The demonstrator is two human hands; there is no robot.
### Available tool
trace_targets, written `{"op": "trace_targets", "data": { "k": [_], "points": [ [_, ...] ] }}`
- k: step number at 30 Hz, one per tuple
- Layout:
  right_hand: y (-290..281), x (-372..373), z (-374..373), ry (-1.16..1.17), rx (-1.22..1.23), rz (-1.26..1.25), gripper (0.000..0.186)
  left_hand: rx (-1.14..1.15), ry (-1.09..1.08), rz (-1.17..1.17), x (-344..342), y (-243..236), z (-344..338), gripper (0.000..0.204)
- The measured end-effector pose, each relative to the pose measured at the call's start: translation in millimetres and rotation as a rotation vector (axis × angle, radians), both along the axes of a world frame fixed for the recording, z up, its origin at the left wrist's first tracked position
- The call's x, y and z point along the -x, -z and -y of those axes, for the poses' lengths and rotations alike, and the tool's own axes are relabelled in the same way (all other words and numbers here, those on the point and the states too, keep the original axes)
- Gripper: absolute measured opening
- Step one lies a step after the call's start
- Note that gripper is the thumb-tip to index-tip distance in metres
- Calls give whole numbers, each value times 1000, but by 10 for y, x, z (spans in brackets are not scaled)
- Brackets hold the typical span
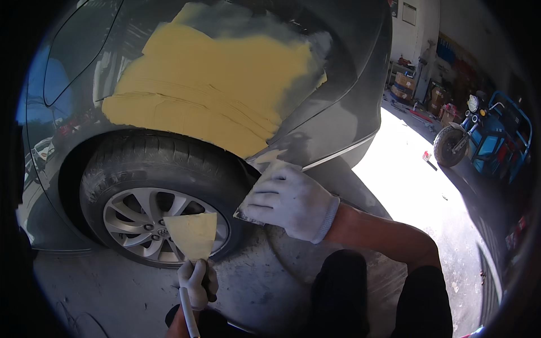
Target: The person applies yellow body filler to the rear driver-side fender of a silver car using two putty knives. They spread the filler over the wheel arch area, smoothing it across the surface.
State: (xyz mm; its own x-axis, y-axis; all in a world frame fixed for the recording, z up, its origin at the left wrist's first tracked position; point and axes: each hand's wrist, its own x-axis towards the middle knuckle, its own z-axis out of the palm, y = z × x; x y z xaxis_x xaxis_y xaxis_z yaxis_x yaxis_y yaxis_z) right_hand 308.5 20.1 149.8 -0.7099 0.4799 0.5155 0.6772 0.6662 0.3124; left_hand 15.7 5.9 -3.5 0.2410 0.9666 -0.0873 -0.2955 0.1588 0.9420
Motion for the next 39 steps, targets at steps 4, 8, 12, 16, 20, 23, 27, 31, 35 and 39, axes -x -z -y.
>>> {"op": "trace_targets", "data": {
  "k": [4,8,12,16,20,23,27,31,35,39],
  "points": [
    [-811,-19,-333,-31,-380,-44,36,32,-5,-57,36,33,-16,23],
    [-1661,2,-734,-97,-588,31,45,-34,23,-66,-31,129,-80,24],
    [-2118,256,-1037,-208,-599,39,27,-44,15,-85,-6,155,-86,24],
    [-2395,423,-1158,-318,-592,57,20,-25,19,-77,-6,162,-81,23],
    [-2494,467,-1304,-318,-642,116,19,-29,34,-52,-2,206,-92,23],
    [-2506,453,-1398,-322,-603,124,19,-11,50,-33,-15,208,-90,22],
    [-2345,451,-1280,-308,-617,116,18,22,78,-44,11,193,-84,23],
    [-2232,207,-1283,-277,-689,126,18,26,63,-30,-20,213,-71,22],
    [-2032,-14,-1377,-322,-746,133,22,57,72,-54,-15,195,-62,22],
    [-1760,-271,-1207,-28,-725,220,46,63,71,-50,-24,204,-41,22]
  ]
}}
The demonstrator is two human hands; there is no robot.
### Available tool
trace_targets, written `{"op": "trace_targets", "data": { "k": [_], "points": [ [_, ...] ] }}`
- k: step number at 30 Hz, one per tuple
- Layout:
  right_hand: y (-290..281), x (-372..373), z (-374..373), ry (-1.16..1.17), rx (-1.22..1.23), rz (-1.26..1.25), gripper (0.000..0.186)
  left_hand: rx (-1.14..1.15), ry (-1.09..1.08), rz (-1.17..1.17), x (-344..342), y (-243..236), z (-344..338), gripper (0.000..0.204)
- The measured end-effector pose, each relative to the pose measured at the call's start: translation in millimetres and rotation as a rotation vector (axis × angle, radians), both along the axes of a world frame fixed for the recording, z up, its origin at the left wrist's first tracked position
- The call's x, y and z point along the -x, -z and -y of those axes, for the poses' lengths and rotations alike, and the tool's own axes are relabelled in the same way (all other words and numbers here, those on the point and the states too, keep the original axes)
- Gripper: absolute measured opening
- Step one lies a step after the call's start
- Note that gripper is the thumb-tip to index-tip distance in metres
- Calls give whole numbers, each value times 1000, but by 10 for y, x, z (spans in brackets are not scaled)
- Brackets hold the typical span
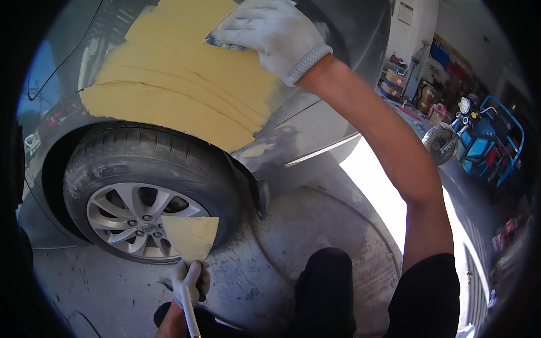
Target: The person applies yellow body filler to the rear driver-side fender of a silver car using two putty knives. They spread the filler over the wheel arch area, smoothing it across the surface.
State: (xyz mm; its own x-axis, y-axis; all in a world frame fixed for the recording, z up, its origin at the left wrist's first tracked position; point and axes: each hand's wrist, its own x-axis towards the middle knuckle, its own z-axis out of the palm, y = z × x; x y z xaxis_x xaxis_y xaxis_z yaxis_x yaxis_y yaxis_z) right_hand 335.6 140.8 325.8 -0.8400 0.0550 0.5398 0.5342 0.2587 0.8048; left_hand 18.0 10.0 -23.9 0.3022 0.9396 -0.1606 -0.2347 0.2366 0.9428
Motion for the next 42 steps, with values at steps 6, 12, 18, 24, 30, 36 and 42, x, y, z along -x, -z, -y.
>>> {"op": "trace_targets", "data": {
  "k": [6,12,18,24,30,36,42],
  "points": [
    [520,-427,26,64,52,-90,47,-7,13,-30,-28,1,16,23],
    [1024,-722,140,114,101,-168,40,-31,29,-64,-69,82,7,22],
    [1443,-959,218,173,120,-216,34,-15,4,-98,-127,97,14,22],
    [1593,-1082,453,251,211,-258,33,44,42,-33,-156,14,16,25],
    [1900,-658,965,88,432,-675,34,32,-7,52,-141,46,58,30],
    [2154,231,1340,-193,1235,-1463,31,-44,194,-53,-104,-161,49,37],
    [2170,625,1359,-372,1585,-1487,30,-31,252,-21,-1,-159,105,40]
  ]
}}
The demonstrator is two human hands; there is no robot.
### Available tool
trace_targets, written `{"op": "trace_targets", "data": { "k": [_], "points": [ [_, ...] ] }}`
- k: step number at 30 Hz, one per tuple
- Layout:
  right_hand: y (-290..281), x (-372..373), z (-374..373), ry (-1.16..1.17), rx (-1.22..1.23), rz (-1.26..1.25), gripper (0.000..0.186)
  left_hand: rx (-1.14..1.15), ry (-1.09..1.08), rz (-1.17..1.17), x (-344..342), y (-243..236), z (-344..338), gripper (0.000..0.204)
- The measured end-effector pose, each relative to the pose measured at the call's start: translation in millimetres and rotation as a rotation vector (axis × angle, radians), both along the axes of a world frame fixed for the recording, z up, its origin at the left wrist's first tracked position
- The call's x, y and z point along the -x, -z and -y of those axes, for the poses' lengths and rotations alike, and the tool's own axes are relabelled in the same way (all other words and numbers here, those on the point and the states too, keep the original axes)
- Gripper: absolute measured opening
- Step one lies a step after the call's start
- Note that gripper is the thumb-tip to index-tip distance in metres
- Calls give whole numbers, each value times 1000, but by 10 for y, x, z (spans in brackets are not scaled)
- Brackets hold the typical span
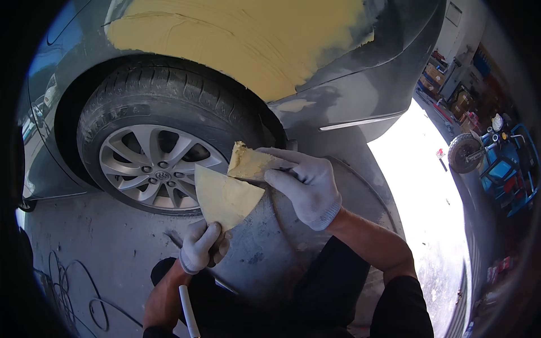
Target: The person applies yellow body filler to the rear driver-side fender of a silver car using two putty knives. They spread the filler over the wheel arch area, smoothing it across the surface.
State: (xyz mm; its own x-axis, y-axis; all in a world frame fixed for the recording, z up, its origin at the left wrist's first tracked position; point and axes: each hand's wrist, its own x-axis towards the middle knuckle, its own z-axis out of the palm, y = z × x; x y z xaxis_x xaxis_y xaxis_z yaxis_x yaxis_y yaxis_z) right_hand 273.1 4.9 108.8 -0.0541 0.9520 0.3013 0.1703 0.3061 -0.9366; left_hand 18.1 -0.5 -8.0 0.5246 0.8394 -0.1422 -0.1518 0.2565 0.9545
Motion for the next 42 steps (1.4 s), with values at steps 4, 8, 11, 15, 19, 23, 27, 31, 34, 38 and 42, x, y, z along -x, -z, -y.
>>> {"op": "trace_targets", "data": {
  "k": [4,8,11,15,19,23,27,31,34,38,42],
  "points": [
    [72,28,-68,-148,-174,227,31,8,-26,19,61,-82,39,40],
    [207,-127,-134,-194,-332,562,35,-3,-27,-24,93,-136,40,40],
    [306,-279,-194,-266,-535,884,41,-27,-72,55,96,-176,72,38],
    [27,-476,-228,-5,-695,1010,37,-51,-145,100,19,-178,4,36],
    [-1087,-278,-581,216,-1191,1091,43,-39,-162,79,88,-33,-27,36],
    [-2083,-101,-1110,326,-1551,1250,45,-38,-105,39,44,13,-87,36],
    [-2609,293,-1338,194,-1717,1219,25,-7,-113,33,51,66,-105,36],
    [-2772,317,-1467,124,-1709,1266,26,26,-122,38,25,13,-102,35],
    [-2711,307,-1534,128,-1697,1251,26,46,-138,41,51,-14,-98,35],
    [-2535,160,-1432,192,-1638,1283,26,26,-112,21,102,-9,-106,36],
    [-2325,-194,-1446,308,-1513,1431,45,9,-110,39,83,90,-119,37]
  ]
}}
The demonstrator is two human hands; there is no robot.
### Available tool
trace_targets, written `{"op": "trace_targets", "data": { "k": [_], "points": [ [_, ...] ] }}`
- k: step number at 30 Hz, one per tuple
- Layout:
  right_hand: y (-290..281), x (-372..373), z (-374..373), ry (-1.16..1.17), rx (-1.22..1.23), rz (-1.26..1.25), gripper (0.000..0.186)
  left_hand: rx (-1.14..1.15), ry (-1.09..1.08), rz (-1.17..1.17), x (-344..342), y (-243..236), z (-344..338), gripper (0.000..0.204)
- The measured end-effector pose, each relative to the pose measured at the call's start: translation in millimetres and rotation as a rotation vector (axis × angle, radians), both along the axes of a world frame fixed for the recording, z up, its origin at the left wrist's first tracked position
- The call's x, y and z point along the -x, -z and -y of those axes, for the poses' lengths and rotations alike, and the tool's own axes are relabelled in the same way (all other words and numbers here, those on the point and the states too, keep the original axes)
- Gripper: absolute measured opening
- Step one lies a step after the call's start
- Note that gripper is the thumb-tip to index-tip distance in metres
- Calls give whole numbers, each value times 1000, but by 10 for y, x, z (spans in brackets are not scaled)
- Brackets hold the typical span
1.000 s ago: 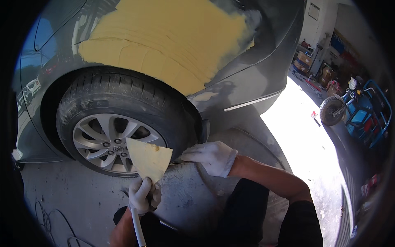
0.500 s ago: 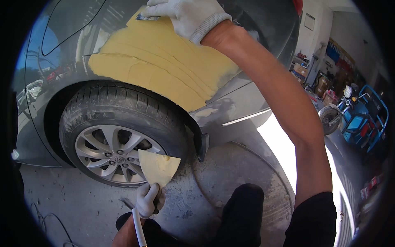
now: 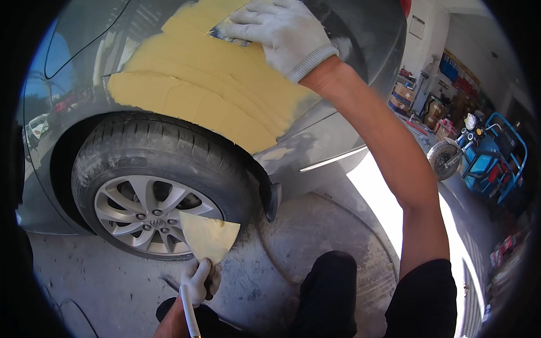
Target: The person applies yellow body filler to the rear driver-side fender of a silver car using two putty knives. They spread the filler over the wheel arch area, smoothing it across the surface.
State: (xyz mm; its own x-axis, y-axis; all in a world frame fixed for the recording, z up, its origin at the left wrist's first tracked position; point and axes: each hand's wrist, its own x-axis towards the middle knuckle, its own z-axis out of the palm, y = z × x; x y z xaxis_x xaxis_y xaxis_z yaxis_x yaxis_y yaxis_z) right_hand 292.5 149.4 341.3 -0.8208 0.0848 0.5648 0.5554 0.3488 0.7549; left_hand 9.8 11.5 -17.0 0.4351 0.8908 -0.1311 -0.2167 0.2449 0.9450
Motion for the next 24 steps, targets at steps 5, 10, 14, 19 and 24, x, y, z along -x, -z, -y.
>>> {"op": "trace_targets", "data": {
  "k": [5,10,14,19,24],
  "points": [
    [487,-362,104,97,-40,-68,45,43,-3,-27,-33,-65,31,35],
    [933,-608,282,195,85,-137,50,36,-8,-19,-52,-70,72,35],
    [1304,-858,336,259,91,-162,43,28,-9,-34,-83,-62,96,36],
    [1611,-1033,424,264,159,-190,37,23,-18,-65,-114,-79,120,37],
    [1734,-1115,648,342,272,-226,39,19,-34,-48,-110,-48,112,36]
  ]
}}
